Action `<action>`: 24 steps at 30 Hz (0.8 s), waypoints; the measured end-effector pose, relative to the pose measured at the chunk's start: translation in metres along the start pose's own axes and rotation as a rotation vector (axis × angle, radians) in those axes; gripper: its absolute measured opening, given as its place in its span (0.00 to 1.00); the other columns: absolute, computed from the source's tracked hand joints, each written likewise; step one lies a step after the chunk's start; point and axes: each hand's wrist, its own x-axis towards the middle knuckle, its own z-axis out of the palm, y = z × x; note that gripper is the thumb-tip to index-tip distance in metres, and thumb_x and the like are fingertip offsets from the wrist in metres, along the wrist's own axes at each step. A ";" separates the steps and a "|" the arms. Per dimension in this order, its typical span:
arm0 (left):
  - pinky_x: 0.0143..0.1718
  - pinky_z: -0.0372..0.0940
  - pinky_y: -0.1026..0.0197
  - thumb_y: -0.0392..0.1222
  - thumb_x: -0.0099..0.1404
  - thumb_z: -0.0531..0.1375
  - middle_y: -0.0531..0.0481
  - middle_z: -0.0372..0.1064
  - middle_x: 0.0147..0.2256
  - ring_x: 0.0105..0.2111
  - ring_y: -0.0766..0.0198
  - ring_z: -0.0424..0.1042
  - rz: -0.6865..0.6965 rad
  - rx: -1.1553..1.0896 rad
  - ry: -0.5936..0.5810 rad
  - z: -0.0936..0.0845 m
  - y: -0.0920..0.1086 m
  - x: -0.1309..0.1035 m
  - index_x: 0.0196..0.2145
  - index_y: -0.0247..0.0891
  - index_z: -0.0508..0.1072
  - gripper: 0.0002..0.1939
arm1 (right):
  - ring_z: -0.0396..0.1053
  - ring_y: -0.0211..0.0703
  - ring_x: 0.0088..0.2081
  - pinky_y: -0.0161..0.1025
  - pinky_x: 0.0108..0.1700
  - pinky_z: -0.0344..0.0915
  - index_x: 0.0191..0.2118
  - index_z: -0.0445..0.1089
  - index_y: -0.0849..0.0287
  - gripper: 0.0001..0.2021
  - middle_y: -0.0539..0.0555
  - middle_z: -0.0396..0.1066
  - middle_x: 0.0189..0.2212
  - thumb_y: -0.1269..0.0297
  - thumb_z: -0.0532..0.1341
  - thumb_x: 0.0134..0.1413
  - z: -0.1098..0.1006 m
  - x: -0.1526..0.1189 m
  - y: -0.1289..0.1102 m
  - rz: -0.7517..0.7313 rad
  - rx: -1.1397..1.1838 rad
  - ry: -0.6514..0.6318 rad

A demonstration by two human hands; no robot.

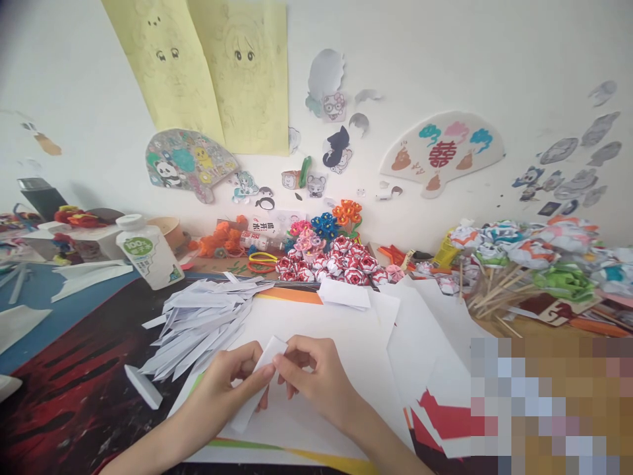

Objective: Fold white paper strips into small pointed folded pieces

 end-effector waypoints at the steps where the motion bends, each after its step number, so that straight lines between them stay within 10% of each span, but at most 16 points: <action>1: 0.22 0.53 0.68 0.52 0.66 0.53 0.53 0.72 0.20 0.21 0.68 0.64 -0.002 0.004 0.003 0.000 0.000 0.000 0.26 0.38 0.67 0.17 | 0.64 0.33 0.20 0.31 0.23 0.64 0.26 0.67 0.63 0.14 0.50 0.66 0.21 0.58 0.60 0.57 0.000 0.000 0.000 -0.001 -0.001 -0.001; 24: 0.28 0.57 0.65 0.55 0.65 0.53 0.50 0.70 0.24 0.26 0.64 0.65 0.079 -0.137 -0.043 -0.008 0.013 0.003 0.27 0.35 0.73 0.21 | 0.65 0.32 0.20 0.31 0.24 0.65 0.29 0.69 0.64 0.15 0.51 0.68 0.23 0.55 0.58 0.59 -0.006 0.000 -0.006 0.013 0.033 -0.095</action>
